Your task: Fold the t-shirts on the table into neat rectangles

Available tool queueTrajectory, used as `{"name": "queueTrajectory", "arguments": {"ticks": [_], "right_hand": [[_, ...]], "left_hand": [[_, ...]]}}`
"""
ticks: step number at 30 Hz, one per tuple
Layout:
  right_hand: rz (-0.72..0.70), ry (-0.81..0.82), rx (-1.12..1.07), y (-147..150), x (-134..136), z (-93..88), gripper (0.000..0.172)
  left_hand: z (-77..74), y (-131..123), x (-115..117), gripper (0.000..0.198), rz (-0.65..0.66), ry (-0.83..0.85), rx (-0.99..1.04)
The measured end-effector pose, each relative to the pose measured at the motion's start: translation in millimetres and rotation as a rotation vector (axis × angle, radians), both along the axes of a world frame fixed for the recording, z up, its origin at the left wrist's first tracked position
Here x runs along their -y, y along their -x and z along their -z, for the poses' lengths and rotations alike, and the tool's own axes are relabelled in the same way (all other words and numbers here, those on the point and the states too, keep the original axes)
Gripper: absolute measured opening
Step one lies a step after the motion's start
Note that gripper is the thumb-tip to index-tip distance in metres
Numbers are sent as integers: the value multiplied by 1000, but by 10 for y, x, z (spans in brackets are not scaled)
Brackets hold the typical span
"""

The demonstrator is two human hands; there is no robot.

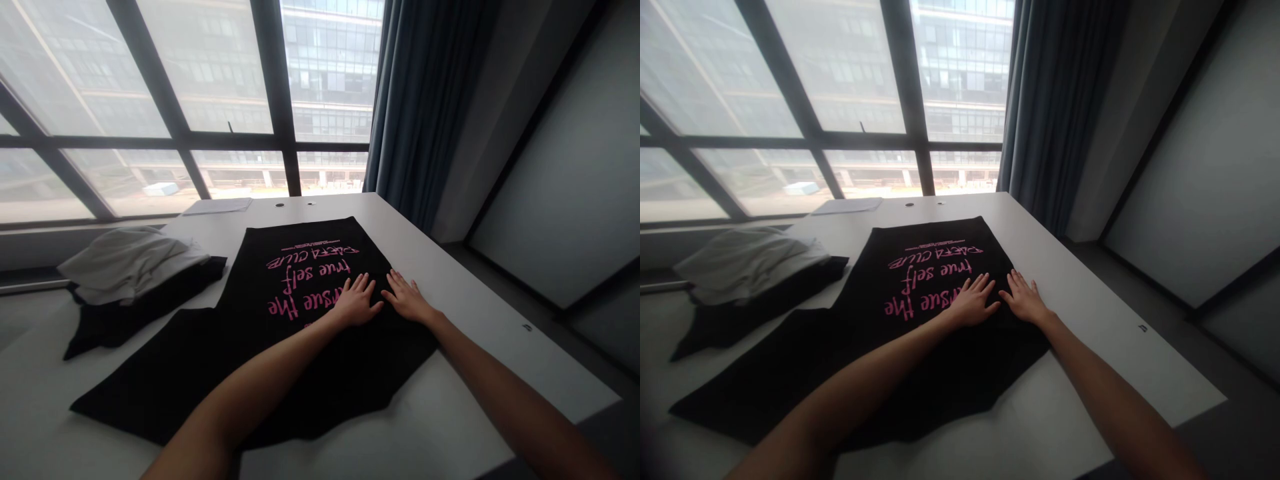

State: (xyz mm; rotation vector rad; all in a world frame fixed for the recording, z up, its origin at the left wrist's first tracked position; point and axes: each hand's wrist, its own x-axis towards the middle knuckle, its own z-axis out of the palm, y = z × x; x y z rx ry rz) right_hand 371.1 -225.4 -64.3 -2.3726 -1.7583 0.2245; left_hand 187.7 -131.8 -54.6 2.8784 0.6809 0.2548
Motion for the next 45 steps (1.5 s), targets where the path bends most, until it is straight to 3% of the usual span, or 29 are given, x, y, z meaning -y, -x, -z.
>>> {"name": "queueTrajectory", "arguments": {"ticks": [45], "right_hand": [[-24,-17,11,-42,-18,32,71]], "left_hand": [[-5,13,-6,76,1,6,2]]}}
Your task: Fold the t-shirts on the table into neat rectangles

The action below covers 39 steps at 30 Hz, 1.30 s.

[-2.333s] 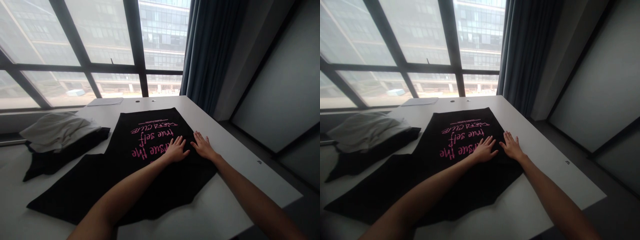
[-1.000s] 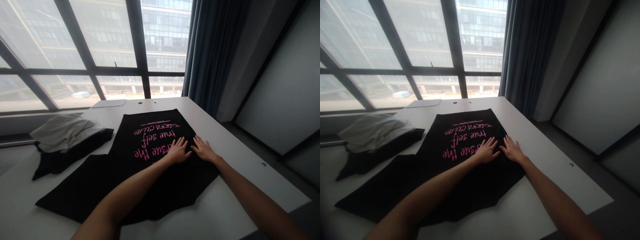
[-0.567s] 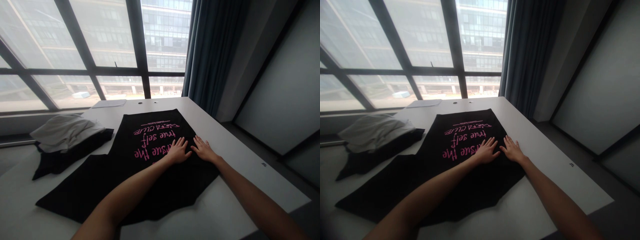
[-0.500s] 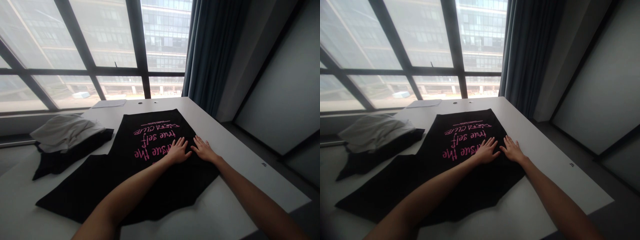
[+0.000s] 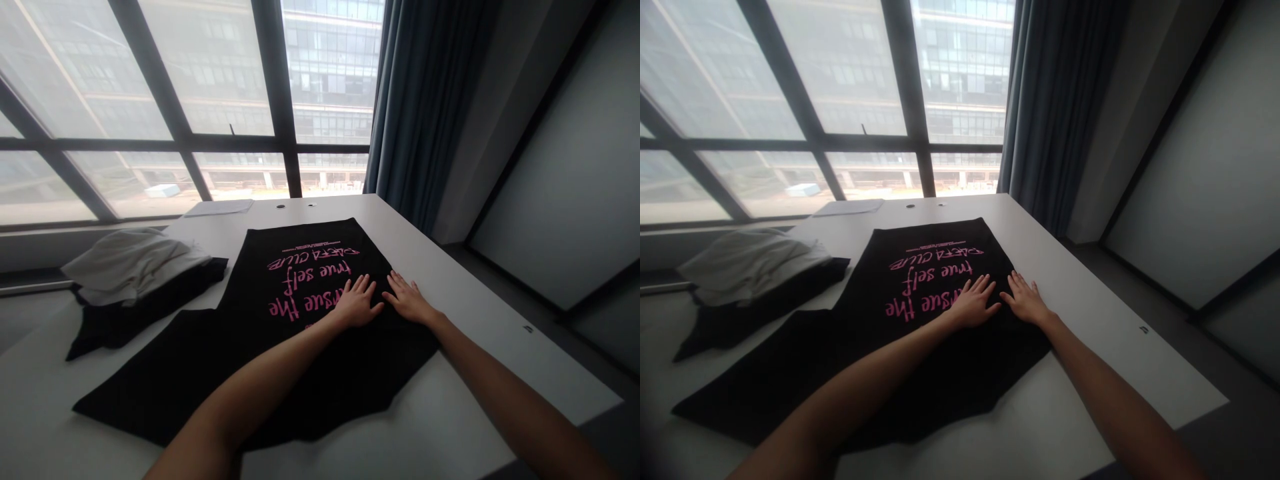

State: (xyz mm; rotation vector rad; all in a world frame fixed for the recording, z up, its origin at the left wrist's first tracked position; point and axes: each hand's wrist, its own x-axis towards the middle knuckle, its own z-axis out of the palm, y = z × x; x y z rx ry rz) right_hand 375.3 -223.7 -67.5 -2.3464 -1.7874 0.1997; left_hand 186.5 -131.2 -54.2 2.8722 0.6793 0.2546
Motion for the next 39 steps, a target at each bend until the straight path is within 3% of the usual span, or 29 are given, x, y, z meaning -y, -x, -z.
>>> {"name": "queueTrajectory", "arguments": {"ticks": [21,28,34,39], "right_hand": [[-2,-13,-11,0,1,-15,71],[-48,-246,54,22,2,-119,68],[-19,-43,15,-5,-15,12,72],[-23,-26,15,-32,-31,45,71]], "left_hand": [[55,-12,-27,77,0,-13,6],[13,-8,-5,76,3,1,4],[70,-16,-32,78,4,-12,6],[61,-9,-25,77,2,-15,17]]}}
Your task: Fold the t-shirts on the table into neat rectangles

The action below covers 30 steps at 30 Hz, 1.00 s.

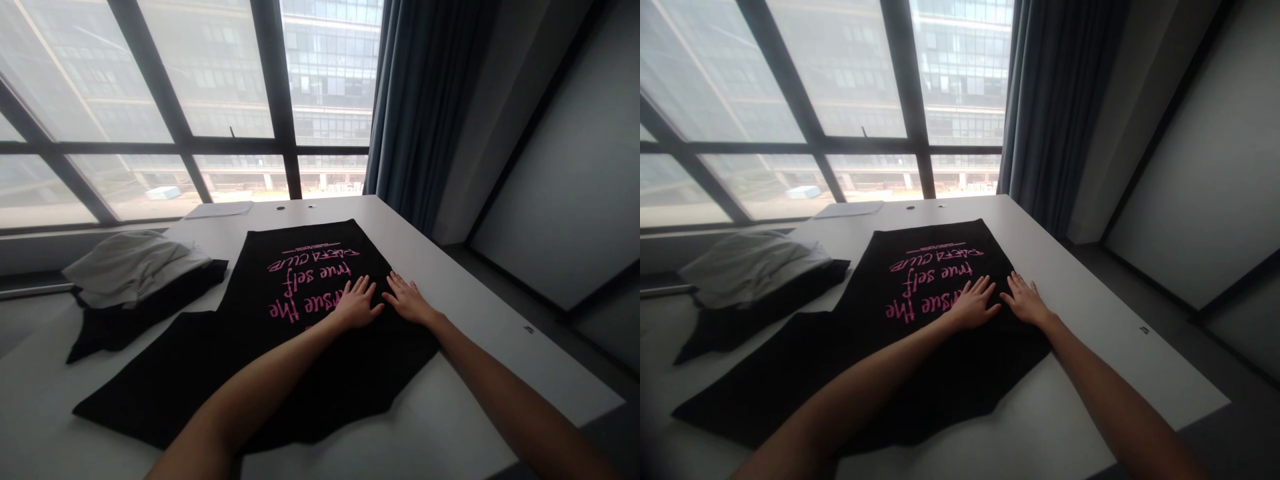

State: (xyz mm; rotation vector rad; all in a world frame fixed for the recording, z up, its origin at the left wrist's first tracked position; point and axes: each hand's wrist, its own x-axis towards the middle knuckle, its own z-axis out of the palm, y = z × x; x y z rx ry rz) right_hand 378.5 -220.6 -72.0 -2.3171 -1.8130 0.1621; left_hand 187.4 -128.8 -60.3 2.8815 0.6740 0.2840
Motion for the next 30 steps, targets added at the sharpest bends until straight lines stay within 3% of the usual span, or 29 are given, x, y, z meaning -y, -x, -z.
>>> {"name": "queueTrajectory", "arguments": {"ticks": [25,30], "right_hand": [[6,11,-26,35,12,-66,71],[-26,45,-31,17,117,-149,71]], "left_hand": [[-22,-4,7,78,1,10,-13],[-47,8,19,77,-6,16,-25]]}}
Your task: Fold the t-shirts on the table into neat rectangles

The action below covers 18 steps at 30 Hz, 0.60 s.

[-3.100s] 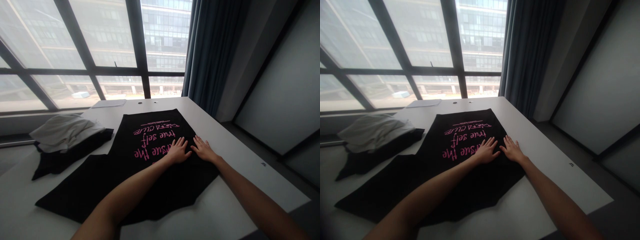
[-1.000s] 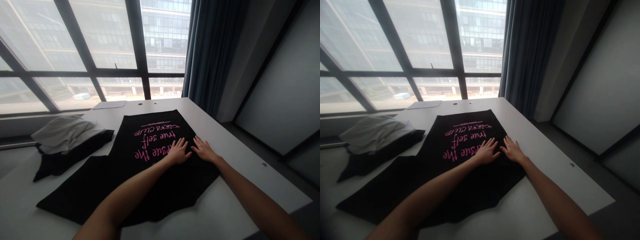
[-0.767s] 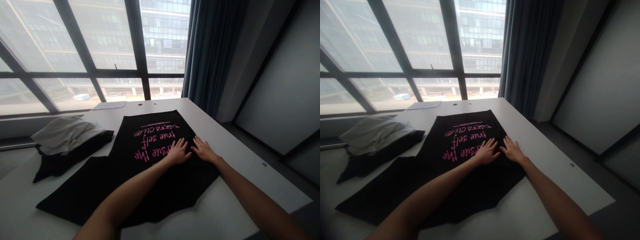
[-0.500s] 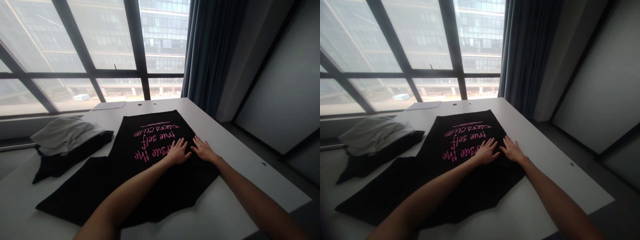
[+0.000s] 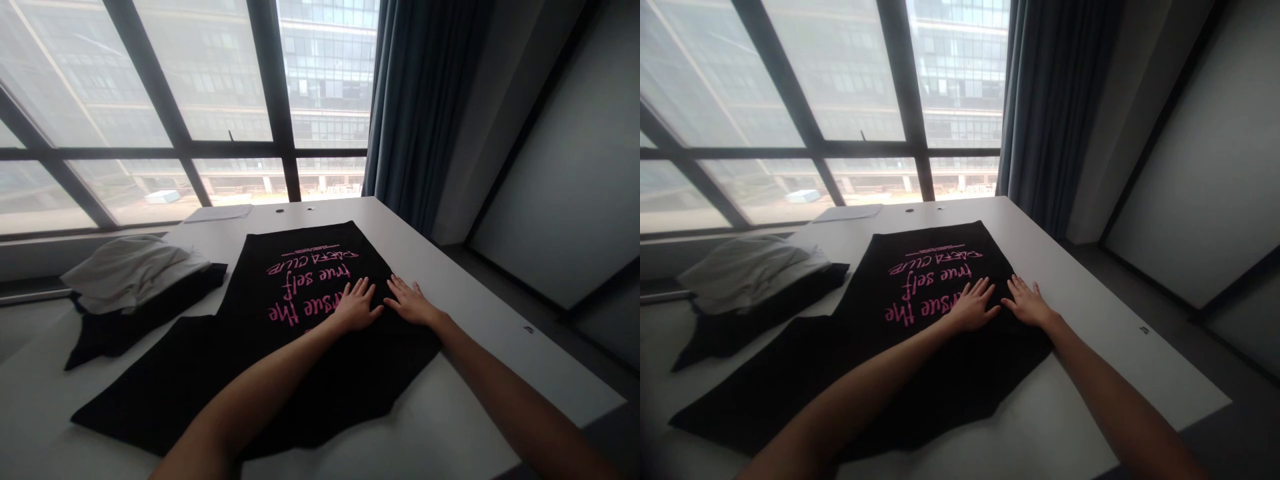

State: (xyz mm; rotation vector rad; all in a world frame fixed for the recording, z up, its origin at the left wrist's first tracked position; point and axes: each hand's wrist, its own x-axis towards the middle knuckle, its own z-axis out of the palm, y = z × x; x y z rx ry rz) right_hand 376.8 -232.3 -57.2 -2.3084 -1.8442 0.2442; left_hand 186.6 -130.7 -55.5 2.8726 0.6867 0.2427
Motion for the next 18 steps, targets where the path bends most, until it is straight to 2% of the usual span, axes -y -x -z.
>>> {"name": "queueTrajectory", "arguments": {"ticks": [2,4,6,7,8,10,13,16,18], "right_hand": [[-26,-75,-53,19,42,-74,69],[-47,-268,-202,60,49,-156,62],[-24,-424,-479,101,27,-224,52],[9,-436,-649,111,16,-249,49],[41,-395,-819,109,10,-266,48],[39,-199,-1104,61,29,-286,48],[-94,39,-1380,-93,124,-314,45],[-179,59,-1555,-252,229,-358,43],[-205,94,-1581,-310,271,-379,44]], "left_hand": [[-25,9,15,76,0,3,-1],[-53,15,29,77,3,8,-4],[-74,18,37,78,4,14,-7],[-80,19,39,78,4,14,-8],[-81,19,38,78,4,12,-7],[-71,19,32,77,6,7,-6],[-40,18,16,77,5,6,-7],[-22,18,4,79,0,-3,5],[-25,18,5,79,-1,-6,6]]}}
